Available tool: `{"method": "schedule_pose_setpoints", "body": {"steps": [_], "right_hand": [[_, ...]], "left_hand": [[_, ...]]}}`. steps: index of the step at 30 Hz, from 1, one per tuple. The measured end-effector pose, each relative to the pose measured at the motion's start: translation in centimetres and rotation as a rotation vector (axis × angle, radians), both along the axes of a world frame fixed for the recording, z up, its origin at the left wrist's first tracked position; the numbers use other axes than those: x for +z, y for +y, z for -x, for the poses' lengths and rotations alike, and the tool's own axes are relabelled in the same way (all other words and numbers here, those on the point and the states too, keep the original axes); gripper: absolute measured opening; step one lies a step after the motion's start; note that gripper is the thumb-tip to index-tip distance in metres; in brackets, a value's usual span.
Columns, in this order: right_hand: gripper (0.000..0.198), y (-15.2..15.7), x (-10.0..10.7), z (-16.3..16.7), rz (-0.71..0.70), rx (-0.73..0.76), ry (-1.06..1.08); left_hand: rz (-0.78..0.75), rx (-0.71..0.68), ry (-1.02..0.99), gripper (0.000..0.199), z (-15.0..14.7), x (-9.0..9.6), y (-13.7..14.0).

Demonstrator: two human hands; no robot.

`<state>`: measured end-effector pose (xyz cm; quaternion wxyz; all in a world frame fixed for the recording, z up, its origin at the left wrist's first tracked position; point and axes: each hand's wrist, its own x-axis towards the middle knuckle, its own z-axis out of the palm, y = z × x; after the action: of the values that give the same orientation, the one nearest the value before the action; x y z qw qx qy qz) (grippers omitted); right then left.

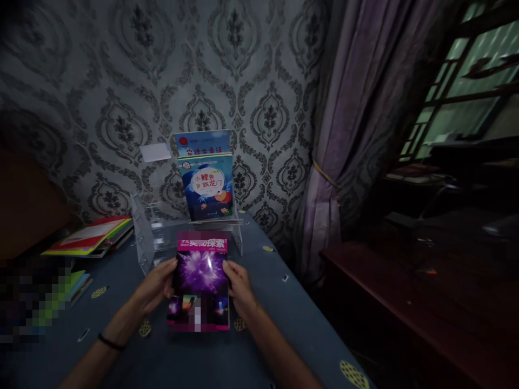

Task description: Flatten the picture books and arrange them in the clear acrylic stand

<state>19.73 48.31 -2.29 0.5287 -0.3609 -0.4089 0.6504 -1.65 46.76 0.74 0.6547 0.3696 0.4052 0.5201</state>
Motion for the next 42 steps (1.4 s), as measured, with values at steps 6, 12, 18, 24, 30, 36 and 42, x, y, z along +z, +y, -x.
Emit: {"method": "schedule_pose_setpoints", "body": {"steps": [6,12,18,24,30,36,42], "right_hand": [[0.068,2.7,2.9,-3.6,-0.172,-0.113,-0.116],[0.064,8.6,7.2,-4.2,-0.414,-0.095,-0.198],[0.063,14.0,10.4,-4.6,-0.645,-0.146,-0.297],[0.053,16.1,13.2,-4.9,-0.821,-0.217,-0.388],[0.049,16.7,12.3,-4.3,-0.931,-0.230,-0.548],[0.044,17.3,10.1,-4.5,-0.912,-0.230,-0.610],[0.040,17.1,8.7,-4.9,-0.888,-0.228,-0.686]], "left_hand": [[-0.138,-0.051,0.108,0.038,-3.5,2.7,3.7],[-0.299,0.043,0.191,0.027,-3.8,6.5,8.0],[-0.466,0.154,0.292,0.029,-3.4,9.2,11.2],[-0.771,0.300,0.518,0.030,-2.6,10.9,12.8],[-0.919,0.446,0.758,0.028,-2.1,9.7,13.2],[-0.871,0.419,0.871,0.028,-2.1,7.5,13.3],[-0.810,0.453,1.179,0.027,-2.0,6.4,13.2]]}}
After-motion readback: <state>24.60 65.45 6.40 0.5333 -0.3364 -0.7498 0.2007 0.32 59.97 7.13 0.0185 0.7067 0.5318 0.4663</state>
